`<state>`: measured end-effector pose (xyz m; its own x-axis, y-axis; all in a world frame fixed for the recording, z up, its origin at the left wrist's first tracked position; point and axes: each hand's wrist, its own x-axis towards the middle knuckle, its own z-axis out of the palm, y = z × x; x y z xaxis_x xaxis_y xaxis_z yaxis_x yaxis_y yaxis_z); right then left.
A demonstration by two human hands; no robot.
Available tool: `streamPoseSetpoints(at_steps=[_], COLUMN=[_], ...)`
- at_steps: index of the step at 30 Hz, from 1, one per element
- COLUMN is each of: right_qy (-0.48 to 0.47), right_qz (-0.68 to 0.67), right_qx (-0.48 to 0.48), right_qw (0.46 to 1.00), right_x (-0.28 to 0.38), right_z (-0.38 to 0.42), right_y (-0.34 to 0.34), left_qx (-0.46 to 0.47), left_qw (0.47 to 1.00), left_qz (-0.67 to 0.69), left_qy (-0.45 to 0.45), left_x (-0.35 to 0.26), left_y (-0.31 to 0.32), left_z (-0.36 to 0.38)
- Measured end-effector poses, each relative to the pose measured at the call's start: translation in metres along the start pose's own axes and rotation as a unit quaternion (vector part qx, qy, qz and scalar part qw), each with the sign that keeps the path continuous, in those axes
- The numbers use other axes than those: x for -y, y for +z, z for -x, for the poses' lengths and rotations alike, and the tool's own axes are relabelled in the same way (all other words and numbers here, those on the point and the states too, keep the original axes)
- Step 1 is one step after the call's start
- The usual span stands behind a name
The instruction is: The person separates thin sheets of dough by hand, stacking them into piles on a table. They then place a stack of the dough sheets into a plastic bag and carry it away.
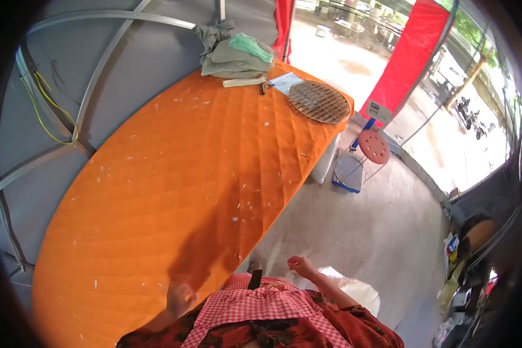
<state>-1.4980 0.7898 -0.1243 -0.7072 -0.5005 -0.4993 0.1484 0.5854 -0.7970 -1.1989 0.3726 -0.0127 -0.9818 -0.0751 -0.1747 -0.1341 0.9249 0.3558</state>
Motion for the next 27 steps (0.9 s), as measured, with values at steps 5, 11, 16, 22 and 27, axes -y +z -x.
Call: streamPoseSetpoints(at_steps=[5, 11, 16, 22, 27], right_qy=[-0.024, -0.106, -0.164, -0.4, -0.438], right_qz=[0.01, 0.072, 0.07, 0.148, 0.312], right_qx=[-0.012, 0.06, 0.097, -0.017, -0.082], right_qw=[1.0, 0.99, 0.979, 0.904, 0.839], right_x=[0.045, 0.125, 0.24, 0.38, 0.477], right_z=[-0.073, -0.198, -0.353, -0.561, -0.723], right_y=[-0.088, -0.208, -0.29, -0.329, -0.299], left_qx=[-0.311, -0.377, -0.357, -0.255, -0.235], left_qw=[0.937, 0.917, 0.926, 0.939, 0.944], left_qz=[0.127, 0.083, -0.025, -0.05, -0.046], left_qy=[0.093, 0.097, -0.12, -0.224, -0.229], left_x=[-0.061, -0.114, -0.121, -0.14, -0.133], left_y=[-0.07, -0.076, -0.046, -0.055, -0.055], left_z=[-0.244, -0.505, -0.64, -0.661, -0.667])
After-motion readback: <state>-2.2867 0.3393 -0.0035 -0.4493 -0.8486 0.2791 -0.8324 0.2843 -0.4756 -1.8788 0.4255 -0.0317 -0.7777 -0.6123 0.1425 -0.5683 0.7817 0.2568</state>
